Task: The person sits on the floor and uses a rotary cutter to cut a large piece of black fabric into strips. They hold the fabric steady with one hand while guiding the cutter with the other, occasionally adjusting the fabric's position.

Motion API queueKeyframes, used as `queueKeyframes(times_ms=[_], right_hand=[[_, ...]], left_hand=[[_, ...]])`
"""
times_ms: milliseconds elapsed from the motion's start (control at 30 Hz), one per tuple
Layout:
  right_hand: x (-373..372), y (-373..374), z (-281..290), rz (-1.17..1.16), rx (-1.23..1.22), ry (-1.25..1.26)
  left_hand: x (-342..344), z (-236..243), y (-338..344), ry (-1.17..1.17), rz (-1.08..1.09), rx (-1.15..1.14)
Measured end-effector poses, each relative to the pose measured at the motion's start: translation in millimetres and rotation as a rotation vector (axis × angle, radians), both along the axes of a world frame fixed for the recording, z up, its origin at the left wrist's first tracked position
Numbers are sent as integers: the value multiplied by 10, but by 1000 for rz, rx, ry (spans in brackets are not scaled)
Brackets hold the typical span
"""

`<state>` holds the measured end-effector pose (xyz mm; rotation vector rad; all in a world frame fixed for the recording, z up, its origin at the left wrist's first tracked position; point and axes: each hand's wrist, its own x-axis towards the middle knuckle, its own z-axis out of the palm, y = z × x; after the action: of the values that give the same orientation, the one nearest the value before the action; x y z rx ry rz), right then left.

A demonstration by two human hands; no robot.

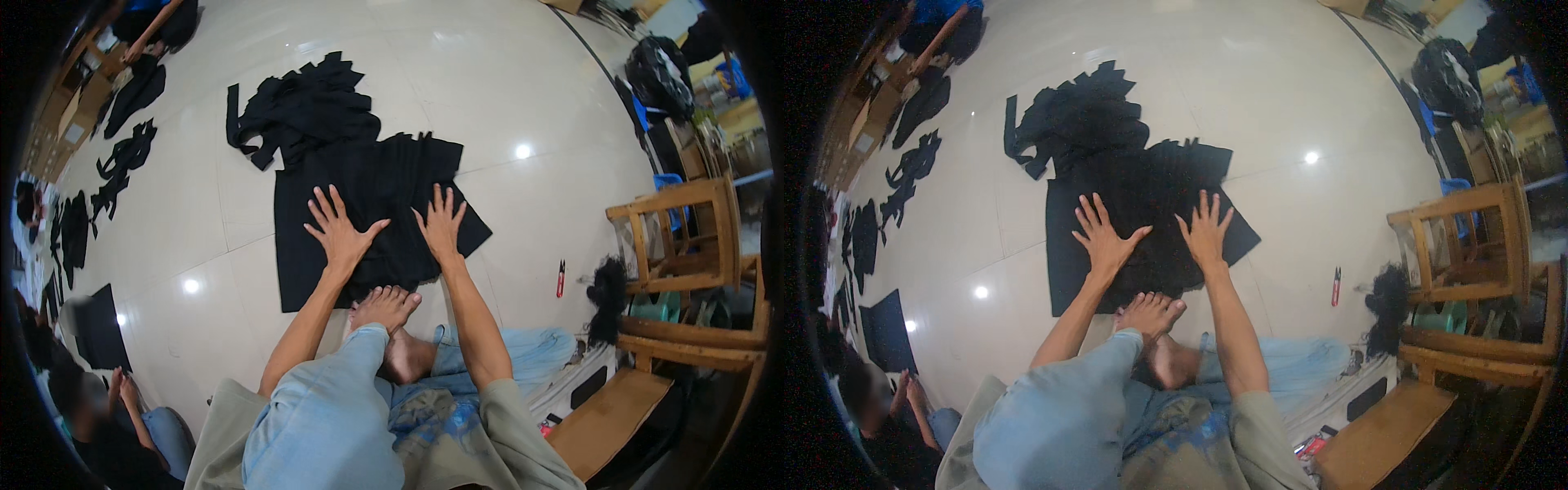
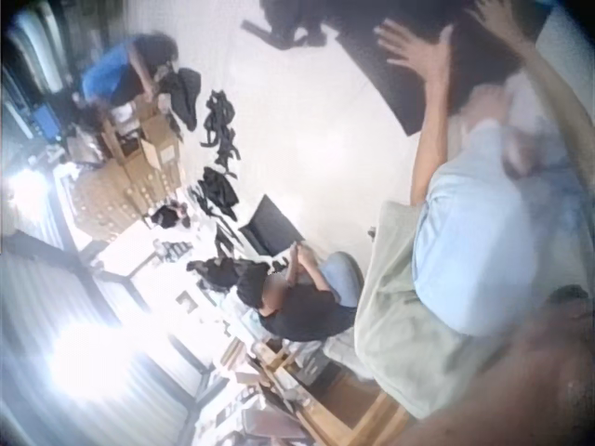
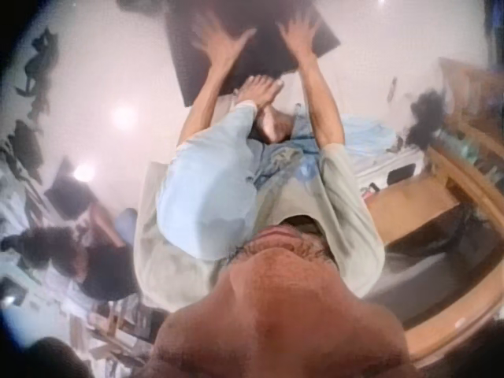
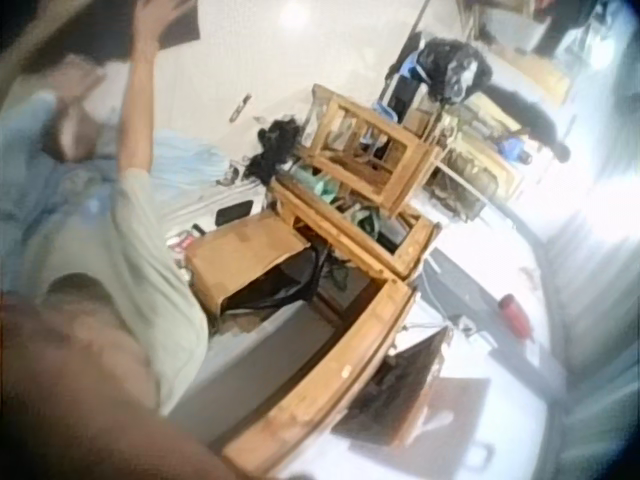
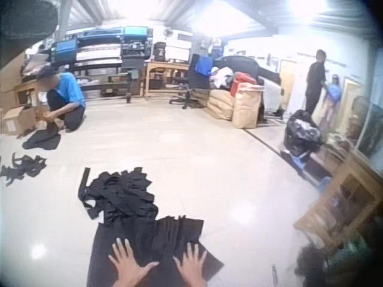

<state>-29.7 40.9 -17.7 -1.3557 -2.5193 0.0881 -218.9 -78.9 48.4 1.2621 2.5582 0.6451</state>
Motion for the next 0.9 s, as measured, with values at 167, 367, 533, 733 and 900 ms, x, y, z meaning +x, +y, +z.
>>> queueKeyframes(times_ms=[167, 367, 533, 733, 900], right_hand=[[88, -1, 9, 74, -48, 43], [171, -25, 209, -28, -120, 307], [854, -253, 383, -351, -14, 579], [1735, -487, 424, -520, -202, 709], [1811, -534, 241, -581, -225, 727]], left_hand=[[-117, -112, -54, -72, -87, -78], [-124, -69, -206, -46, 9, -12], [-116, 55, -348, -204, 232, 33], [283, 432, 144, 313, -786, 147], [780, 105, 796, 250, -1228, 72]])
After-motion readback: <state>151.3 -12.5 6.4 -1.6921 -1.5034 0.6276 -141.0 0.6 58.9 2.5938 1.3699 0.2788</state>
